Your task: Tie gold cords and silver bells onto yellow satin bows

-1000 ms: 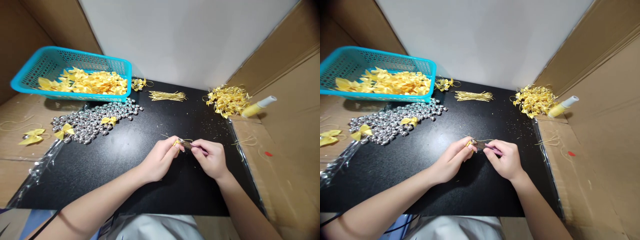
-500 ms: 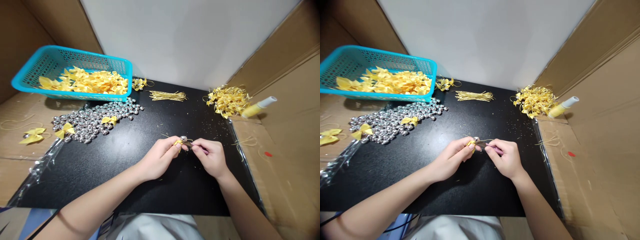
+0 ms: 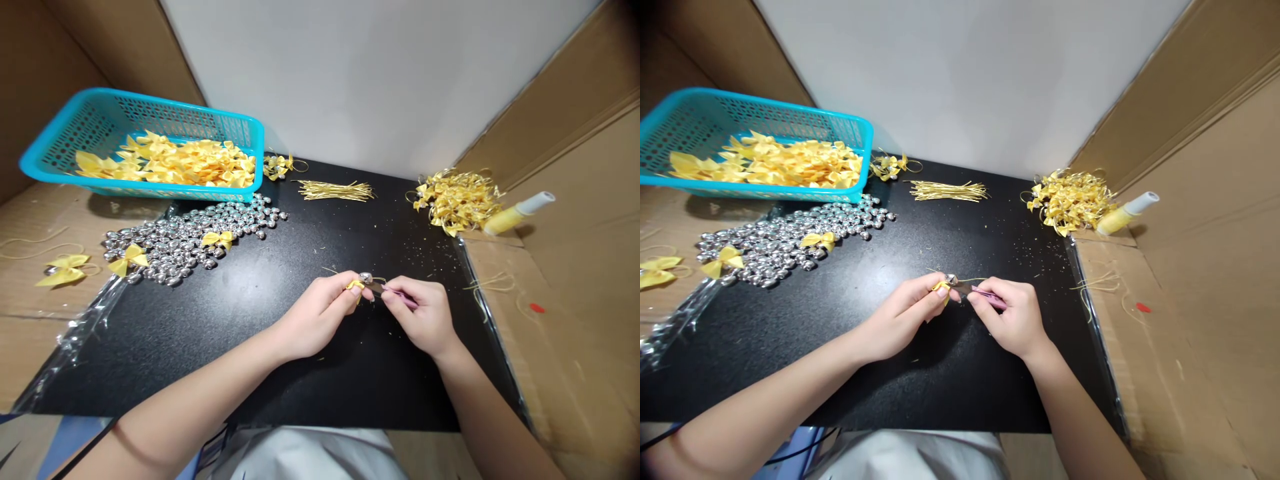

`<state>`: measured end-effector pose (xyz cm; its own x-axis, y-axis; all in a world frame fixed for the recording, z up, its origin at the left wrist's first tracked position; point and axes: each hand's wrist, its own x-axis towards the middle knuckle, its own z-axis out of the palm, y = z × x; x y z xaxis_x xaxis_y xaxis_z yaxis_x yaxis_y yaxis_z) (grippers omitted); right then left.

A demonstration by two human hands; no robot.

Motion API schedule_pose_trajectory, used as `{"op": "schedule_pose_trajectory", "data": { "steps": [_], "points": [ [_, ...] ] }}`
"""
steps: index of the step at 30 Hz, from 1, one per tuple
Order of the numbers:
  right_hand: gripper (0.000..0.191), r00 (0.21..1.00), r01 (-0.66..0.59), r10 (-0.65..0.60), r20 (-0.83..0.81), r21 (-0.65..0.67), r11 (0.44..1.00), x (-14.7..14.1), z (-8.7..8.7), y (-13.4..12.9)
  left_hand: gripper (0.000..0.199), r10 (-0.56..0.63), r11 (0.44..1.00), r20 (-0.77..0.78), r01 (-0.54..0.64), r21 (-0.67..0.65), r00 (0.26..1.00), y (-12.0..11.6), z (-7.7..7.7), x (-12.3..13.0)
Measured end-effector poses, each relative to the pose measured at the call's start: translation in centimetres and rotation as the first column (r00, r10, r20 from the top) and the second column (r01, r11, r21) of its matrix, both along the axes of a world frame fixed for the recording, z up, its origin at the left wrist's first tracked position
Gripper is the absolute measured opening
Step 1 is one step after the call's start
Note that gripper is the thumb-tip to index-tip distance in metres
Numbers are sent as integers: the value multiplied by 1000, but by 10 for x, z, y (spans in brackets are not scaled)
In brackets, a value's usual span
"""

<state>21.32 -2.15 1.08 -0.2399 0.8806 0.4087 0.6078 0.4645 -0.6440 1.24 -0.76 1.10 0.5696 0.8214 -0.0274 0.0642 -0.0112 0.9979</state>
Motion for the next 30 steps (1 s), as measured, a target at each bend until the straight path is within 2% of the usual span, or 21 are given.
{"op": "schedule_pose_trajectory", "data": {
  "steps": [6, 9, 12, 17, 21, 26, 30],
  "points": [
    [23, 998, 17, -17, 58, 1, 1000, -2, -3, 0, 23, 31, 996, -13, -32, -81, 999, 1, -6, 2],
    [24, 996, 34, -35, 77, 19, 999, -4, -6, -2, 19, 44, 988, 84, -31, -148, 996, 1, -13, 5],
    [22, 997, 39, -39, 61, 12, 999, -6, -8, -2, 24, 24, 981, 159, 8, -196, 987, 1, -18, 6],
    [23, 1000, 5, -5, 1, -34, 999, -9, -7, -2, 33, 8, 988, 138, 14, -154, 990, 1, -17, 6],
    [23, 1000, 4, -3, 9, -29, 1000, -8, -6, -1, 31, 0, 990, 134, 19, -138, 991, 1, -13, 6],
    [24, 999, 13, -13, 36, -21, 1000, -4, -6, -1, 25, 9, 977, 196, 33, -211, 981, 0, -12, 7],
    [25, 998, 14, -12, 56, -35, 999, -1, -5, 0, 27, -1, 985, 136, 25, -170, 991, 0, -8, 6]
  ]
}}
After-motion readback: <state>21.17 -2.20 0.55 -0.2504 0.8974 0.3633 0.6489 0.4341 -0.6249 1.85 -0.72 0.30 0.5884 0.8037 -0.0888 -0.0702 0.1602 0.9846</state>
